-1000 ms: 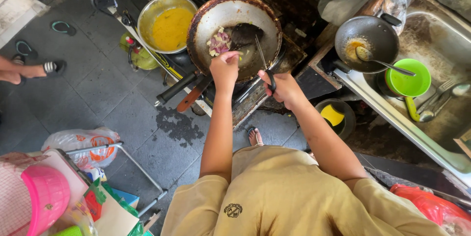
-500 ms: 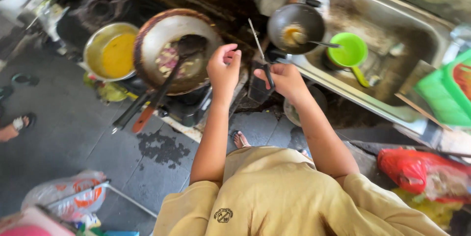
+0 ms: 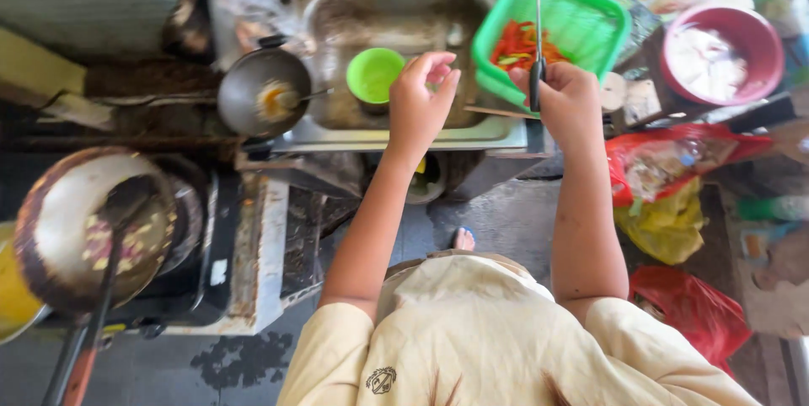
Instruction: The person unwraps shallots and adds them to a hot wok with oil, then uses scissors to cut red chilies directly into the wok. The person handles a plastic bag, a wok, a basket of chilies, and scissors during the preparation.
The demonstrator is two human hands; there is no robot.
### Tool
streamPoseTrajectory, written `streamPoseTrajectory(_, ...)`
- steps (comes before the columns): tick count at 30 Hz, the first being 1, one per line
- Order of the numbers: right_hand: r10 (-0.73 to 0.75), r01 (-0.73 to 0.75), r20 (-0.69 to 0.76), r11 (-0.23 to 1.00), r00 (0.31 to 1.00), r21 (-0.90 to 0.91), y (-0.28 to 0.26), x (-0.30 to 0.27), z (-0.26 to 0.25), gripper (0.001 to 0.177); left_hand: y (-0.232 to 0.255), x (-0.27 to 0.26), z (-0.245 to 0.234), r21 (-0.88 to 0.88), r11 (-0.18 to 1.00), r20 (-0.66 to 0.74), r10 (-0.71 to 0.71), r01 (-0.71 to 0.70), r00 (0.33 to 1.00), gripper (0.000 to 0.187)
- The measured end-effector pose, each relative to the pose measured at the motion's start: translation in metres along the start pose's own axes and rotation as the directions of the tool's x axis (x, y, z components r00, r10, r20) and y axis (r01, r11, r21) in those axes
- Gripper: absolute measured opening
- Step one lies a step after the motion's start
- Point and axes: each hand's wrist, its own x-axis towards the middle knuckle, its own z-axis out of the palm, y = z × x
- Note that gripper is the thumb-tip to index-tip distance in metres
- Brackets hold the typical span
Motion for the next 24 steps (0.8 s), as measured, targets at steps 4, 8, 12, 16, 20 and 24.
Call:
streamPoseTrajectory(4, 0.009, -0.007, -0.071, 1.0, 0.997, 0.03, 0.06, 0.044, -0.046, 0.037, -0.002, 0.028, 0.094, 0.056, 0.998, 0.237, -0.048, 0.036, 0.97, 0.02)
streamPoseTrajectory(8, 0.118, -0.112, -0.017, 0.974, 0.993, 0.196, 0.033, 0.055, -0.061, 0.034, -0.027, 0.063, 0.173, 0.244, 0.965, 0.399, -0.185, 0.09, 0.898, 0.02)
streamPoseTrajectory(12, 0.118, -0.126, 0.046, 0.969, 0.992, 0.212, 0.042, 0.07, -0.065, 0.033, -0.066, 0.068, 0.232, 0.595, 0.791, 0.422, -0.457, 0.141, 0.783, 0.017)
streamPoseTrajectory(16, 0.115, -0.123, 0.058, 0.979, 0.992, 0.16, 0.05, 0.081, -0.074, 0.035, -0.102, 0.079, 0.257, 0.66, 0.736, 0.404, -0.513, 0.147, 0.757, 0.028)
streamPoseTrajectory(20, 0.15, -0.146, 0.066, 0.987, 0.986, -0.067, 0.036, 0.086, -0.079, 0.029, -0.097, 0.078, 0.254, 0.726, 0.678, 0.384, -0.543, 0.119, 0.747, 0.027)
streamPoseTrajectory(24, 0.109, -0.104, 0.077, 0.992, 0.991, -0.07, 0.043, 0.087, -0.077, 0.029, -0.093, 0.079, 0.256, 0.781, 0.621, 0.387, -0.573, 0.074, 0.723, 0.032)
